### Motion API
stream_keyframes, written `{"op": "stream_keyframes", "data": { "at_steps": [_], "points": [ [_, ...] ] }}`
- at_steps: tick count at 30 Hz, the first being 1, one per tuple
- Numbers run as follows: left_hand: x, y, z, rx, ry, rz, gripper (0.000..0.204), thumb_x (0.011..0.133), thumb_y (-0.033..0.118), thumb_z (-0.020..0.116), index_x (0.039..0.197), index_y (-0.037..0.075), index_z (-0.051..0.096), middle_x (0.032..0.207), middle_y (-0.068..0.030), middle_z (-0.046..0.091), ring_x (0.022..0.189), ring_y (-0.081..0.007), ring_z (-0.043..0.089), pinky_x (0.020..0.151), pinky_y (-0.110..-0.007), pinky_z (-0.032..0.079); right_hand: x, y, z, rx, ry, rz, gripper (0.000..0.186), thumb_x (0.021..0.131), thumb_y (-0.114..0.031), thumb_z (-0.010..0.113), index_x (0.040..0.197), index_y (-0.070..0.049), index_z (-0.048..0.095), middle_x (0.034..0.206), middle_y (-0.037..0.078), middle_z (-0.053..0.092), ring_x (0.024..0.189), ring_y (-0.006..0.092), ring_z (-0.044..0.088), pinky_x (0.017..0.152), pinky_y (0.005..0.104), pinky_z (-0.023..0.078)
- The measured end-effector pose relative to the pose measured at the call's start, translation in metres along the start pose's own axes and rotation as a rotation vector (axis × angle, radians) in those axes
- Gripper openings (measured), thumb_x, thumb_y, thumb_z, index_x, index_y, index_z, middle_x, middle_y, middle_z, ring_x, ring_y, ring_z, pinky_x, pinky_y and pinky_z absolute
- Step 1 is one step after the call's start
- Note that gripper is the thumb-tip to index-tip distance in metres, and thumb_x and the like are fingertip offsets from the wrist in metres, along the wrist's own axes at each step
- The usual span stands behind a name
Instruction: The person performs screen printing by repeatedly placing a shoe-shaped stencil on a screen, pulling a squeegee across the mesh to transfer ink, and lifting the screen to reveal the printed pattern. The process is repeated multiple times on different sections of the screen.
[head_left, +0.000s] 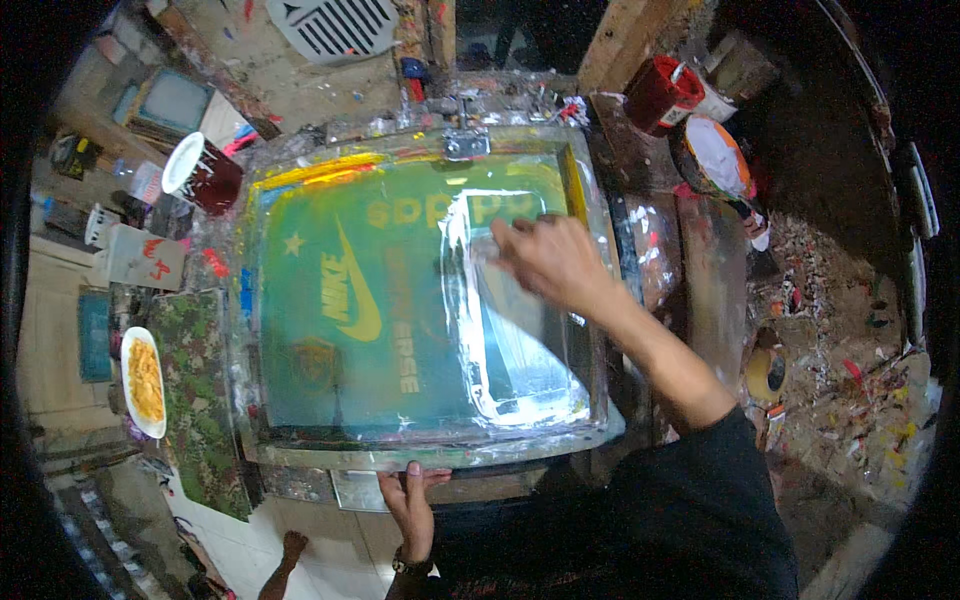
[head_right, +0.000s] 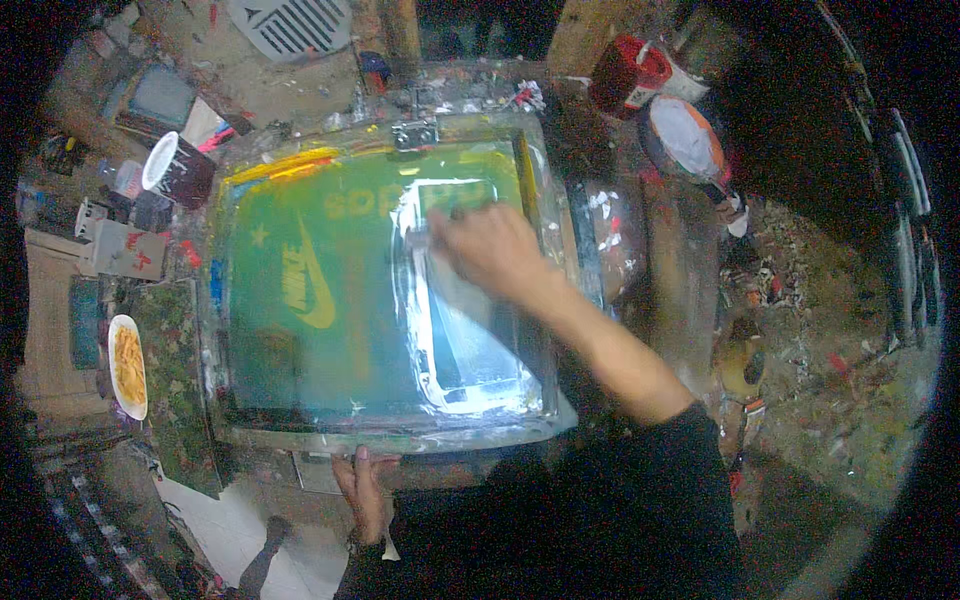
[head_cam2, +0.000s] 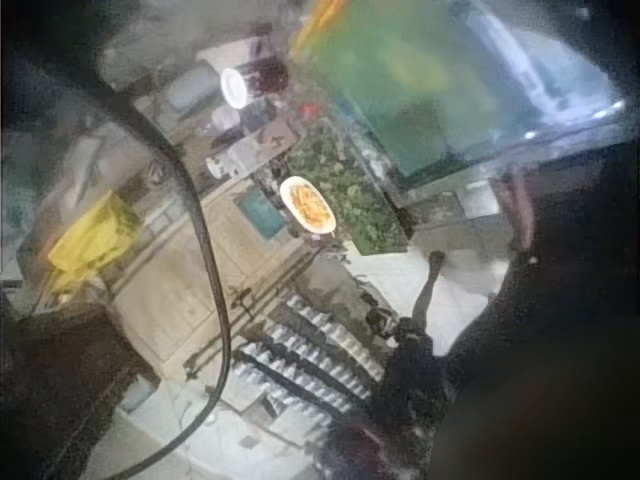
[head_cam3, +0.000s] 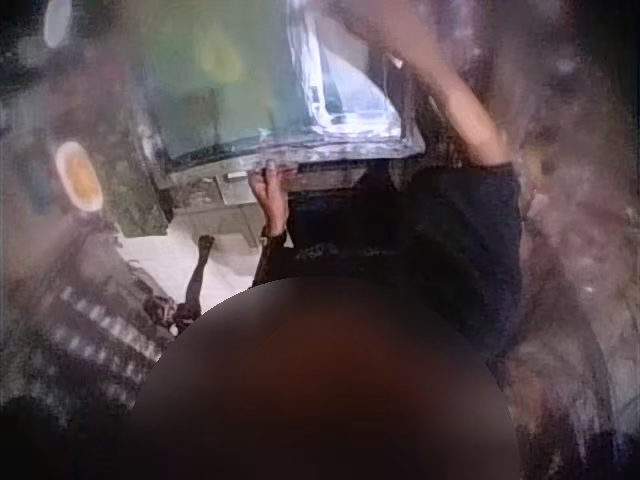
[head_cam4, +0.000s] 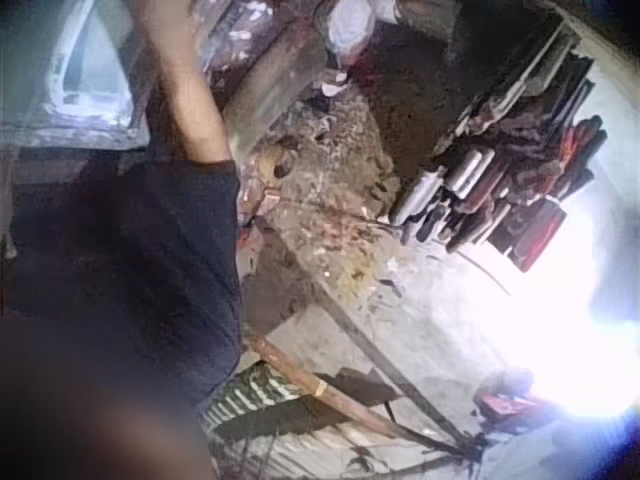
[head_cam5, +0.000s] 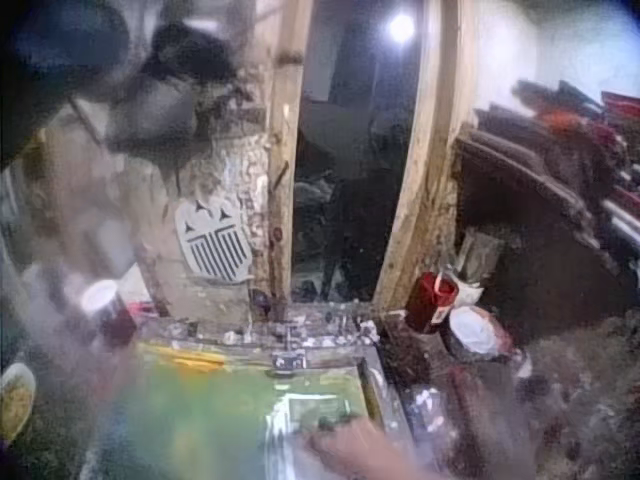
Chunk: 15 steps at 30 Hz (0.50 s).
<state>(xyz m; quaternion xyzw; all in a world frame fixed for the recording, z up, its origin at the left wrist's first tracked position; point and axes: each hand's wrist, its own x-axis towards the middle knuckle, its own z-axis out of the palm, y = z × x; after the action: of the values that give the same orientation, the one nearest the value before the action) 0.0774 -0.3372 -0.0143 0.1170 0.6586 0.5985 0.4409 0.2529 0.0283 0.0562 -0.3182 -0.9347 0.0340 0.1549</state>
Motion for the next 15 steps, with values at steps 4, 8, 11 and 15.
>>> {"op": "stream_keyframes", "data": {
  "at_steps": [4, 8, 11, 15],
  "points": [
    [0.004, -0.003, -0.003, -0.019, -0.066, 0.026, 0.036, 0.107, 0.018, 0.055, 0.128, -0.003, 0.035, 0.094, -0.0169, 0.065, 0.076, -0.0312, 0.073, 0.070, -0.042, 0.063, -0.072, -0.057, -0.017, -0.040, -0.137, -0.016, 0.023, 0.091, -0.020, 0.063, 0.111, -0.009, 0.058, 0.082, 0.012, 0.067, 0.068, 0.0318, 0.070, 0.060, 0.0450, 0.055],
    [0.006, -0.008, -0.008, -0.010, -0.109, 0.091, 0.035, 0.109, 0.020, 0.052, 0.128, -0.004, 0.036, 0.088, -0.0188, 0.069, 0.077, -0.0309, 0.074, 0.072, -0.040, 0.062, -0.125, -0.119, -0.042, 0.095, -0.175, 0.009, 0.023, 0.088, -0.016, 0.063, 0.109, -0.008, 0.059, 0.085, 0.011, 0.066, 0.078, 0.0318, 0.072, 0.079, 0.0461, 0.056],
    [0.005, -0.009, -0.007, -0.049, -0.147, 0.148, 0.032, 0.109, 0.022, 0.051, 0.126, -0.002, 0.040, 0.090, -0.0205, 0.070, 0.079, -0.0304, 0.074, 0.074, -0.039, 0.061, -0.141, -0.139, -0.050, 0.017, -0.298, 0.041, 0.029, 0.093, -0.030, 0.065, 0.111, -0.008, 0.059, 0.091, 0.012, 0.068, 0.091, 0.0317, 0.072, 0.099, 0.0515, 0.053],
    [-0.002, 0.013, 0.002, -0.095, -0.173, 0.229, 0.027, 0.110, 0.025, 0.049, 0.121, 0.002, 0.042, 0.092, -0.0203, 0.070, 0.077, -0.0287, 0.073, 0.071, -0.037, 0.061, -0.143, -0.153, -0.070, -0.042, -0.096, 0.101, 0.043, 0.092, -0.047, 0.067, 0.109, -0.008, 0.060, 0.092, 0.010, 0.065, 0.095, 0.0280, 0.069, 0.112, 0.0677, 0.035]
  ]
}}
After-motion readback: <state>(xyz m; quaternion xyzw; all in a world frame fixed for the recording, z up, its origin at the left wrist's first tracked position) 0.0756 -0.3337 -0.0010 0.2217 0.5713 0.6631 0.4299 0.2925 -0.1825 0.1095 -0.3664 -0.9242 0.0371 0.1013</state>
